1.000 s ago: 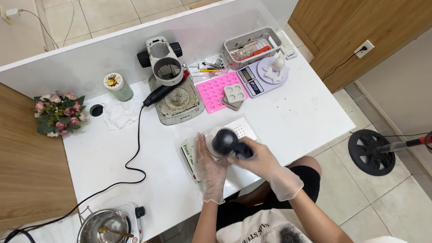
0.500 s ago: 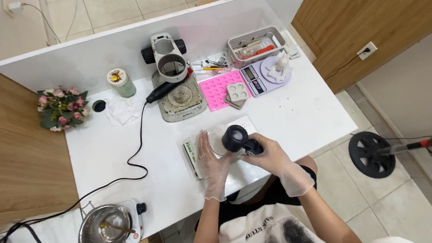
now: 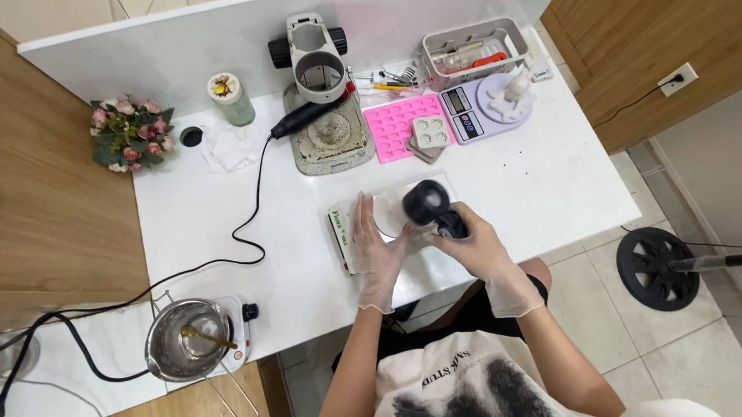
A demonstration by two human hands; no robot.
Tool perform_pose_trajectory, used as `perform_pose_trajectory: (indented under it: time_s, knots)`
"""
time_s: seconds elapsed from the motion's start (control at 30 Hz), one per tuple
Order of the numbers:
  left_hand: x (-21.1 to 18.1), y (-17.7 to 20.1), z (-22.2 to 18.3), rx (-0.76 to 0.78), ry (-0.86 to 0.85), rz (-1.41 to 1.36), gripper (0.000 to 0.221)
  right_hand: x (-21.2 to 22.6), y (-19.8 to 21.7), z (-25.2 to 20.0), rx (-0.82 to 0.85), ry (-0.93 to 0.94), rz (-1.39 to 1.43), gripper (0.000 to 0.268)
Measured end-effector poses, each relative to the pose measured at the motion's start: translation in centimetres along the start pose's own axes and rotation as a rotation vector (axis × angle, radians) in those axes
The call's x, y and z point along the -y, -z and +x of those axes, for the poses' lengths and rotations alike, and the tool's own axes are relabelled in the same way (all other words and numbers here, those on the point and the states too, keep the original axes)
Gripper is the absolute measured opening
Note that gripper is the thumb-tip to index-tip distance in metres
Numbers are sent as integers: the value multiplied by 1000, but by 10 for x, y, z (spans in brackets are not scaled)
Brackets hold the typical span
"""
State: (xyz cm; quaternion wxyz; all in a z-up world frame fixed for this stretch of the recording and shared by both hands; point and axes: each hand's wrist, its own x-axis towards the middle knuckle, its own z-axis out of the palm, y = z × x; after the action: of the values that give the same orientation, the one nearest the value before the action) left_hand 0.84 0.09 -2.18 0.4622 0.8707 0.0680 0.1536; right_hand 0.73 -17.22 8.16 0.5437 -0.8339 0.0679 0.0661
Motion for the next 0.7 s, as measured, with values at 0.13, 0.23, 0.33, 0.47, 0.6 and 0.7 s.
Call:
perform_pose_trajectory:
  time_s: [0.13,0.23,0.33,0.47,0.6,0.7]
  knots:
    - [-8,7,0,12,12,-37,102,-7,-3,7,26,42,-59,45]
    - [-3,4,1,5,22,-31,101,-8,-1,9,-6,-60,-35,46]
    - [-5,3,0,7,30,-12,101,-11,-4,6,79,1,-109,46]
    - [0,1,3,9,18,19,100,-5,-13,8,-75,32,8,44]
    - [-1,-2,0,6,5,9,102,-5,-12,4,126,169,-202,49]
    - [-3,2,-1,4,3,-40,103,-5,-17,7,-57,102,-93,45]
